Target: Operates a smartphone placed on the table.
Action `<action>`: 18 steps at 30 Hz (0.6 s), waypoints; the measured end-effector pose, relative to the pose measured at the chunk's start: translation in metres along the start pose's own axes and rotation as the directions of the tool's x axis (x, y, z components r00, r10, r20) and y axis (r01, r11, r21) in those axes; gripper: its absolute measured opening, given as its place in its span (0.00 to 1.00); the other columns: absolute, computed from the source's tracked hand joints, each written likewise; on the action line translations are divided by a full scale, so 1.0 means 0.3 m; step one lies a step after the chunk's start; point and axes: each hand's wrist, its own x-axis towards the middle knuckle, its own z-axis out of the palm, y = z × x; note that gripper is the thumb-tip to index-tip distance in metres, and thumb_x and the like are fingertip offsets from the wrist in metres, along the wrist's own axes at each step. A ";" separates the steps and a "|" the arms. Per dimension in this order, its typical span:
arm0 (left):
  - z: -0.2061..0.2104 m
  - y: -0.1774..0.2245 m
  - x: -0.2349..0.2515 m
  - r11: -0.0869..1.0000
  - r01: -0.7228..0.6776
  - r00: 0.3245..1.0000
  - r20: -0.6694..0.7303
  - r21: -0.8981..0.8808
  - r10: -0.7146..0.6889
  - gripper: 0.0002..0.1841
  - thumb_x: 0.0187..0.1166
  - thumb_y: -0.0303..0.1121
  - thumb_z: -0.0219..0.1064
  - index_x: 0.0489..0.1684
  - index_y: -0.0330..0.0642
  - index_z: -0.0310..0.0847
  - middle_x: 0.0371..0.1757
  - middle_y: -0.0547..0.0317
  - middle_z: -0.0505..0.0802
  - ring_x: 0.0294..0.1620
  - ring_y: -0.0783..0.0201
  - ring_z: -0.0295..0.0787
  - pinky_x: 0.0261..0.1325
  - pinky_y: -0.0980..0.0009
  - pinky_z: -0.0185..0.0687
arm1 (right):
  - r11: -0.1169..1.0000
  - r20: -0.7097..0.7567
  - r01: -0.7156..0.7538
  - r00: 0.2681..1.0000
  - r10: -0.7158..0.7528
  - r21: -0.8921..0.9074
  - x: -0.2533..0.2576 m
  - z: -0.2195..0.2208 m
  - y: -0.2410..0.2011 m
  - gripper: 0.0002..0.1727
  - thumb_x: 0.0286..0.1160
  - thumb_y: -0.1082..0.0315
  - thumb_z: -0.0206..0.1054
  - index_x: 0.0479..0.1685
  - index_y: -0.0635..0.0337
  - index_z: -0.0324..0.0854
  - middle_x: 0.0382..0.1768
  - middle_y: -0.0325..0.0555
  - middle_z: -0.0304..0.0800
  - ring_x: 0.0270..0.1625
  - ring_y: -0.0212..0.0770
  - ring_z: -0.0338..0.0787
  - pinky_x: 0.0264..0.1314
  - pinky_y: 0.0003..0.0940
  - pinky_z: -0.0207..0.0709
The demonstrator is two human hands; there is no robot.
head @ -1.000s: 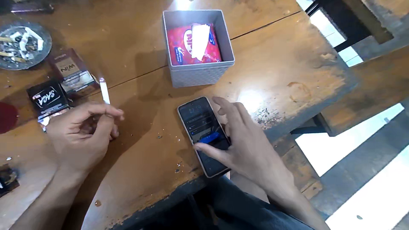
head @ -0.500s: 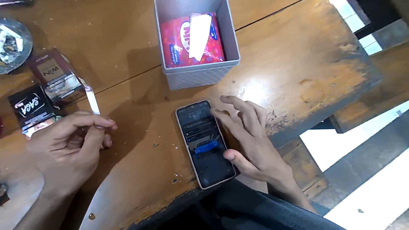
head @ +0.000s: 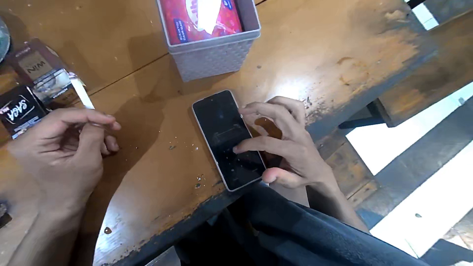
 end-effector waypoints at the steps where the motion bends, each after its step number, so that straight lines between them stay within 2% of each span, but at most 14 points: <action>1: -0.003 0.001 -0.004 1.000 0.016 1.000 -0.005 -0.003 -0.016 0.09 0.87 0.32 0.59 0.57 0.47 0.83 0.46 0.69 0.93 0.28 0.76 0.86 0.29 0.80 0.84 | 1.000 0.018 0.001 1.000 0.000 -0.014 0.003 -0.001 0.000 0.34 0.79 0.27 0.46 0.53 0.34 0.93 0.79 0.51 0.74 0.81 0.55 0.64 0.82 0.61 0.49; 4: 0.004 0.020 0.004 1.000 0.018 1.000 -0.007 0.005 -0.018 0.09 0.86 0.31 0.59 0.55 0.47 0.84 0.45 0.71 0.92 0.28 0.78 0.86 0.29 0.82 0.83 | 0.998 0.077 0.002 0.997 0.003 -0.064 0.008 0.006 -0.006 0.33 0.78 0.25 0.46 0.60 0.27 0.91 0.82 0.51 0.71 0.82 0.56 0.63 0.81 0.62 0.48; 9: 0.013 0.003 0.025 0.999 -0.043 0.999 0.000 -0.012 0.043 0.09 0.86 0.30 0.59 0.54 0.46 0.84 0.45 0.71 0.93 0.29 0.78 0.86 0.30 0.81 0.83 | 0.979 0.129 0.022 0.992 0.004 -0.202 0.006 0.021 -0.020 0.31 0.78 0.25 0.47 0.63 0.21 0.88 0.83 0.48 0.72 0.84 0.58 0.64 0.80 0.65 0.48; 11: 0.010 -0.005 0.021 0.999 -0.037 0.999 0.005 -0.020 0.037 0.09 0.86 0.30 0.59 0.55 0.45 0.84 0.45 0.70 0.93 0.28 0.78 0.86 0.29 0.80 0.82 | 0.981 0.118 0.031 0.993 -0.008 -0.194 0.004 0.023 -0.019 0.30 0.79 0.26 0.48 0.62 0.23 0.89 0.82 0.48 0.73 0.84 0.57 0.63 0.80 0.64 0.47; 13: -0.004 -0.018 -0.013 0.999 0.032 0.999 0.006 -0.023 -0.032 0.08 0.86 0.29 0.60 0.54 0.46 0.84 0.43 0.68 0.93 0.25 0.76 0.85 0.26 0.81 0.83 | 0.983 0.115 0.040 0.993 -0.019 -0.181 0.003 0.023 -0.018 0.30 0.79 0.27 0.48 0.60 0.25 0.91 0.80 0.49 0.74 0.82 0.57 0.65 0.79 0.64 0.48; 18: -0.019 -0.056 -0.035 0.997 0.068 0.998 0.004 -0.038 -0.068 0.08 0.86 0.29 0.60 0.55 0.47 0.83 0.45 0.67 0.93 0.26 0.74 0.85 0.27 0.79 0.83 | 0.978 0.132 0.052 0.991 -0.026 -0.200 0.001 0.027 -0.018 0.30 0.80 0.27 0.48 0.63 0.25 0.89 0.81 0.48 0.75 0.81 0.57 0.67 0.78 0.64 0.49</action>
